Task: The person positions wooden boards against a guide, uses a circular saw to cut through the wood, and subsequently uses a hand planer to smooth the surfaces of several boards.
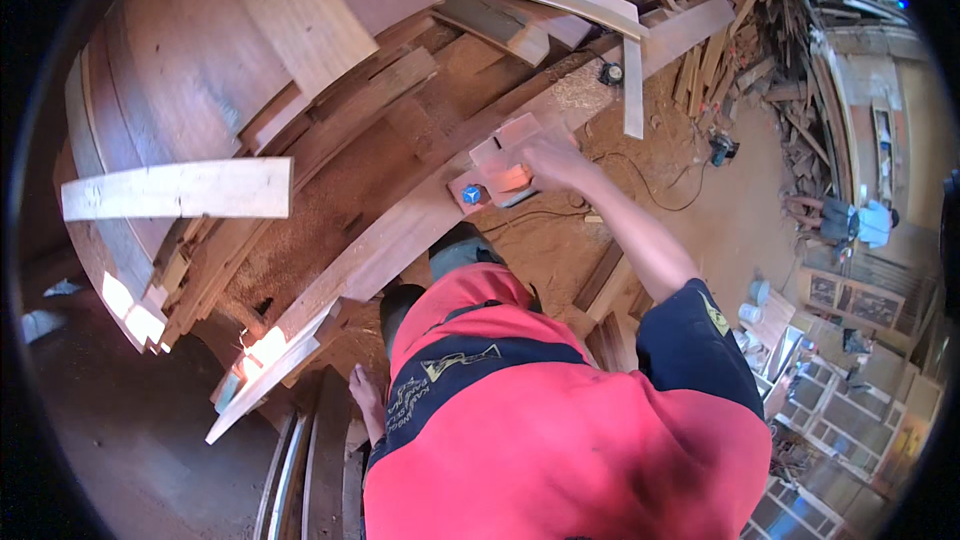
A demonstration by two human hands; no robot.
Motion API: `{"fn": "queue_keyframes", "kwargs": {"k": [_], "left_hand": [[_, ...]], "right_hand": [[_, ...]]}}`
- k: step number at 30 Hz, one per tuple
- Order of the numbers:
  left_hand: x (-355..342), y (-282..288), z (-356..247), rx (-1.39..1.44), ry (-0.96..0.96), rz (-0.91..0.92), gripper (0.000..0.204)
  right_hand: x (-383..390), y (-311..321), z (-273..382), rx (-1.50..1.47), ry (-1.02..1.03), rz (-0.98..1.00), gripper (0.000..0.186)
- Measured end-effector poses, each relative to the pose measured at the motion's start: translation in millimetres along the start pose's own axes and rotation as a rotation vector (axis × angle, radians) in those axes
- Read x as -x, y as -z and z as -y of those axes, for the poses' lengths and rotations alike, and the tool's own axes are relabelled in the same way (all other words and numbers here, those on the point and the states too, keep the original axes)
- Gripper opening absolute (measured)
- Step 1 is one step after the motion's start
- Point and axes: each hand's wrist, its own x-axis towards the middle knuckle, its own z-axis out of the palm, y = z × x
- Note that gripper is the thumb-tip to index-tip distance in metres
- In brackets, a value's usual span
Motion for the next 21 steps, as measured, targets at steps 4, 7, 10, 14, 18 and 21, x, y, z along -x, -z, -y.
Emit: {"fn": "queue_keyframes", "kwargs": {"k": [4,7,10,14,18,21], "left_hand": [[-7,14,-51,0.139,-0.085,-0.065,0.041],[8,8,-54,0.134,-0.186,-0.118,0.038],[6,19,-59,0.475,0.104,-0.208,0.036],[-19,40,-109,1.146,0.337,-0.504,0.087],[-45,50,-144,1.425,0.191,-0.493,0.090],[-64,54,-147,1.547,0.137,-0.559,0.084]], "right_hand": [[-41,-25,-79,0.270,-0.131,0.066,0.030],[-79,-36,-138,0.198,0.057,-0.090,0.042],[-83,-30,-166,0.036,0.046,-0.109,0.048],[-93,-39,-228,0.065,0.023,0.080,0.053],[-79,10,-154,-0.087,0.059,0.121,0.056],[-87,33,-135,-0.005,-0.078,0.379,0.062]]}}
